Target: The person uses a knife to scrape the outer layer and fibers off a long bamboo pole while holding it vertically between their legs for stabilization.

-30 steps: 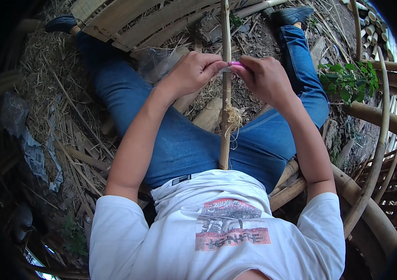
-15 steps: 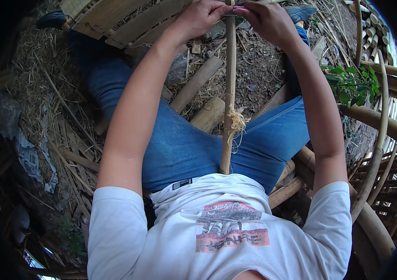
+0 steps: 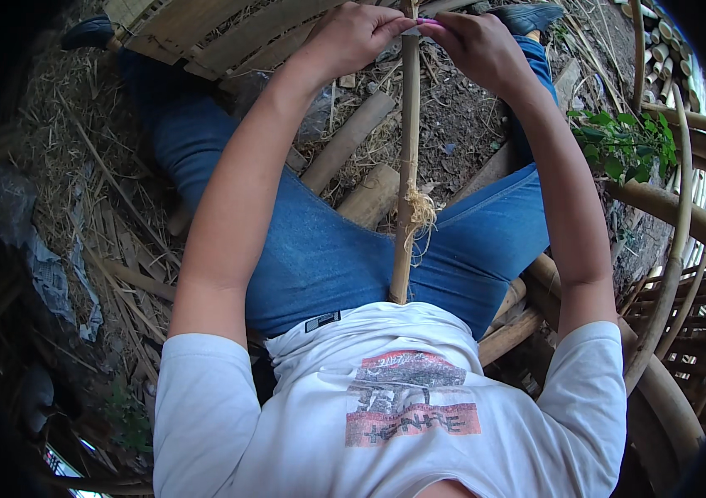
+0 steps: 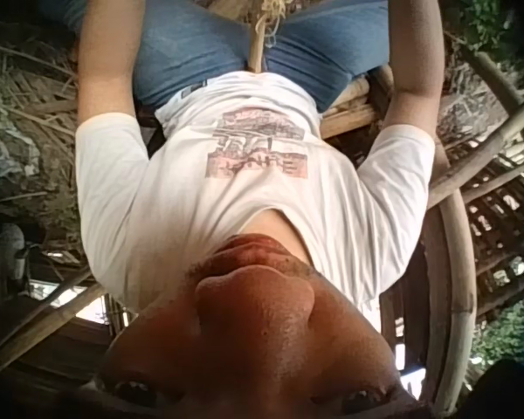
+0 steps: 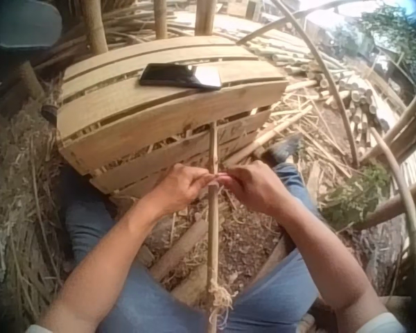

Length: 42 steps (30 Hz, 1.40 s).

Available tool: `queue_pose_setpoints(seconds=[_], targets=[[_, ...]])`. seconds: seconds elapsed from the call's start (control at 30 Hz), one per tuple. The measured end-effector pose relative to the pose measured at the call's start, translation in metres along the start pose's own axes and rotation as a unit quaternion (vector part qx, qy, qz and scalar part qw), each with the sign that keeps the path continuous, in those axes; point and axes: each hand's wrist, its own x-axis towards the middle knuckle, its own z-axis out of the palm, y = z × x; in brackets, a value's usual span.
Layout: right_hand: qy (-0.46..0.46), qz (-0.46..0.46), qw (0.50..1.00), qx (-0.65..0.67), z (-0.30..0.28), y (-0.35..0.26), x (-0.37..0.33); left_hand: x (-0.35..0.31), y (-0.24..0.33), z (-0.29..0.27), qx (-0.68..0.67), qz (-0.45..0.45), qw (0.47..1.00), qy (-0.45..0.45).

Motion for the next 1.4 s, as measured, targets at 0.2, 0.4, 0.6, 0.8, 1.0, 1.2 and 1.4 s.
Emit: queue_pose_setpoints(seconds=[0.2,0.4,0.6,0.8,1.0,1.2,1.4], targets=[[0.017,-0.044,0.997,-0.065,0.017,0.027,-0.004,-0.004,0.005,0.001,-0.003,-0.012,1.0,-0.012],[0.019,-0.033,0.999,-0.02,0.024,0.007,-0.025,-0.034,0.003,0.012,-0.045,0.008,0.999,-0.006],[-0.013,0.01,1.0,0.009,0.026,-0.034,-0.069,-0.076,0.023,0.017,-0.047,0.011,0.998,-0.03],[-0.012,0.128,0.988,0.083,0.031,-0.059,-0.108,-0.091,0.045,0.018,-0.033,0.046,0.997,-0.056],[-0.003,0.112,0.992,0.054,0.028,-0.05,-0.093,-0.081,0.045,0.008,-0.023,-0.004,0.995,-0.094],[0.069,0.027,0.996,-0.047,0.027,0.001,-0.033,-0.026,0.006,0.008,0.008,0.041,0.999,0.012],[0.077,-0.014,0.994,-0.076,0.009,0.021,0.006,0.022,-0.006,-0.002,0.003,0.003,1.0,0.008]])
